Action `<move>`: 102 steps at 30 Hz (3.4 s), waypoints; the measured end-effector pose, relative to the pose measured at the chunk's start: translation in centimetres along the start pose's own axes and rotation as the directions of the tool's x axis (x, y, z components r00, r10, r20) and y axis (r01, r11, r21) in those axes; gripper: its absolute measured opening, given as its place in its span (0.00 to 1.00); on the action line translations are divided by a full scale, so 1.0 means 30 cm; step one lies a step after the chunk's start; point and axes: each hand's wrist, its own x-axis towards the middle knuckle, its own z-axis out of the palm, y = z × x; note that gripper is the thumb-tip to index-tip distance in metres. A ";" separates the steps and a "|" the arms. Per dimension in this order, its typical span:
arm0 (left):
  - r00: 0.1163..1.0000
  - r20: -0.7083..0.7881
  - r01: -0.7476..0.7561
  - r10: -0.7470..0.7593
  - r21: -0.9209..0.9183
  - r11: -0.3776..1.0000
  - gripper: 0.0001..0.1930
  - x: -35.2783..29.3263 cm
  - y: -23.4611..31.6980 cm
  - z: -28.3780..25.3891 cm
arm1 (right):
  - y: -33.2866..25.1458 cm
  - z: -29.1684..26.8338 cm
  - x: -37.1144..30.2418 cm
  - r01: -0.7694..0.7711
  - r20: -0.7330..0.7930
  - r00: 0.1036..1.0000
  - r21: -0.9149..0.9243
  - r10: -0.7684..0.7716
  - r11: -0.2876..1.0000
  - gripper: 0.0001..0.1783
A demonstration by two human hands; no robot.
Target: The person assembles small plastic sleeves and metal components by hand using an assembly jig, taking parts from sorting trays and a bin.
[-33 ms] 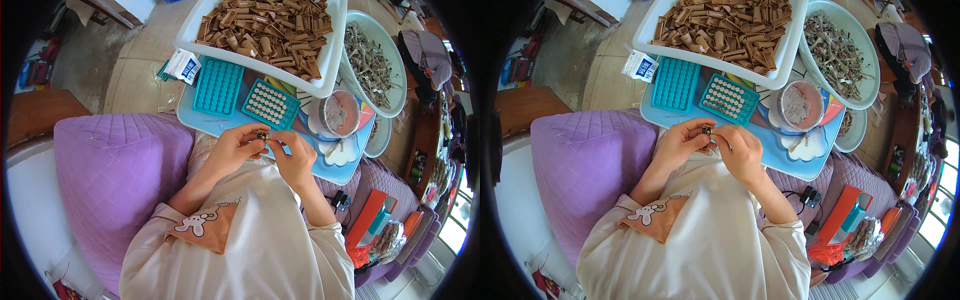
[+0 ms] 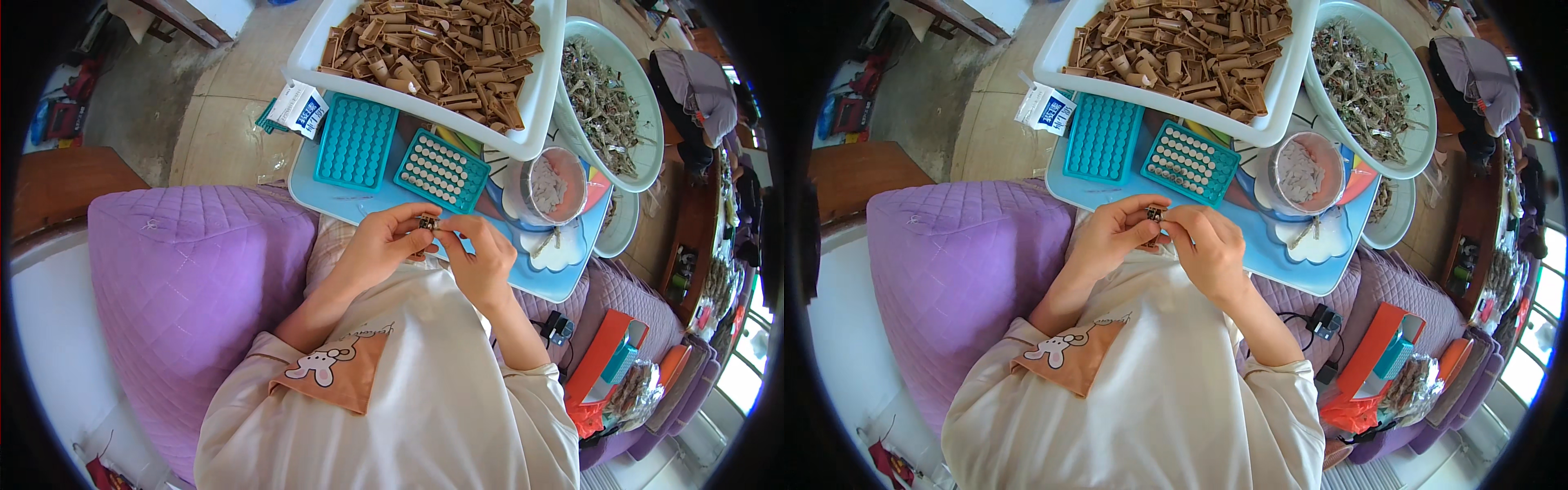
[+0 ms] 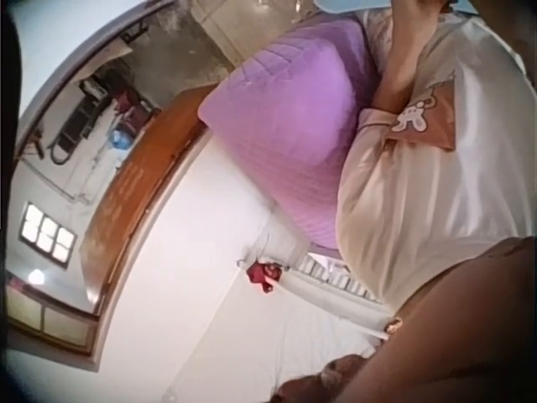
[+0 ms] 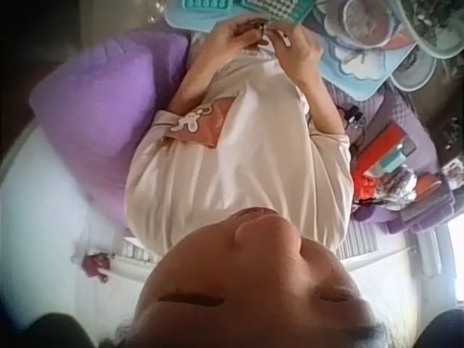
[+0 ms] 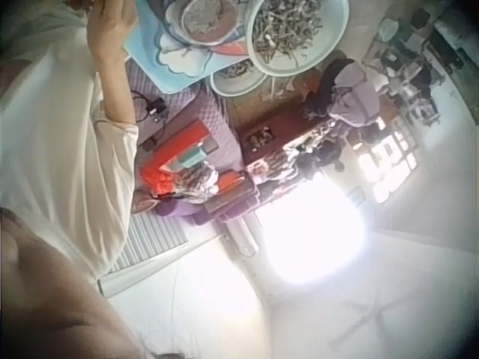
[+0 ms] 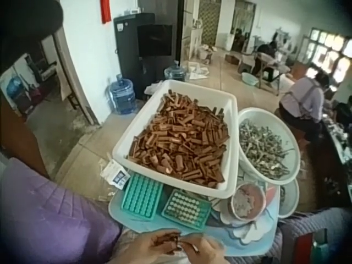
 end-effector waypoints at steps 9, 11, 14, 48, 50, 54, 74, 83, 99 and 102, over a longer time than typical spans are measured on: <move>0.998 0.058 0.014 -0.014 0.007 1.000 0.14 0.009 0.017 0.030 | -0.007 -0.002 -0.022 0.122 -0.126 0.982 -0.122 -0.137 0.985 0.10; 0.998 0.057 0.002 -0.002 0.004 1.000 0.14 0.014 0.020 0.036 | -0.009 -0.006 -0.022 0.088 -0.126 0.987 -0.090 -0.099 0.992 0.10; 0.998 0.049 -0.029 0.025 0.083 0.996 0.14 0.020 0.010 0.037 | -0.008 -0.025 -0.023 -0.031 -0.042 0.999 -0.032 0.030 0.999 0.11; 0.998 0.054 0.018 -0.015 -0.048 0.999 0.15 0.035 -0.001 -0.017 | 0.245 -0.137 0.441 -0.062 0.167 0.949 -0.736 0.269 0.675 0.17; 0.993 0.111 0.043 -0.040 -0.020 0.999 0.15 0.029 -0.017 -0.021 | 0.259 -0.132 0.448 -0.040 0.218 0.925 -0.757 0.310 0.652 0.17; 0.990 0.137 0.037 -0.037 0.004 0.999 0.13 0.028 -0.023 -0.012 | 0.275 -0.149 0.455 -0.031 0.270 0.901 -0.741 0.340 0.671 0.13; 0.990 0.125 0.067 -0.069 0.026 0.997 0.13 0.035 -0.053 0.004 | 0.262 -0.113 0.415 -0.065 0.118 0.952 -0.822 0.281 0.565 0.11; 0.991 0.097 0.089 -0.090 0.016 0.996 0.12 0.038 -0.076 -0.008 | 0.243 -0.101 0.447 -0.088 0.167 0.884 -0.858 0.436 0.507 0.06; 0.994 0.031 0.108 -0.107 -0.020 0.994 0.14 0.037 -0.065 -0.010 | 0.229 -0.213 0.362 -0.380 -0.105 0.910 0.174 0.401 0.908 0.11; 0.996 -0.018 0.087 -0.089 -0.091 0.992 0.14 0.038 -0.068 -0.004 | 0.217 -0.249 0.306 -0.518 0.027 0.853 0.156 0.521 0.841 0.10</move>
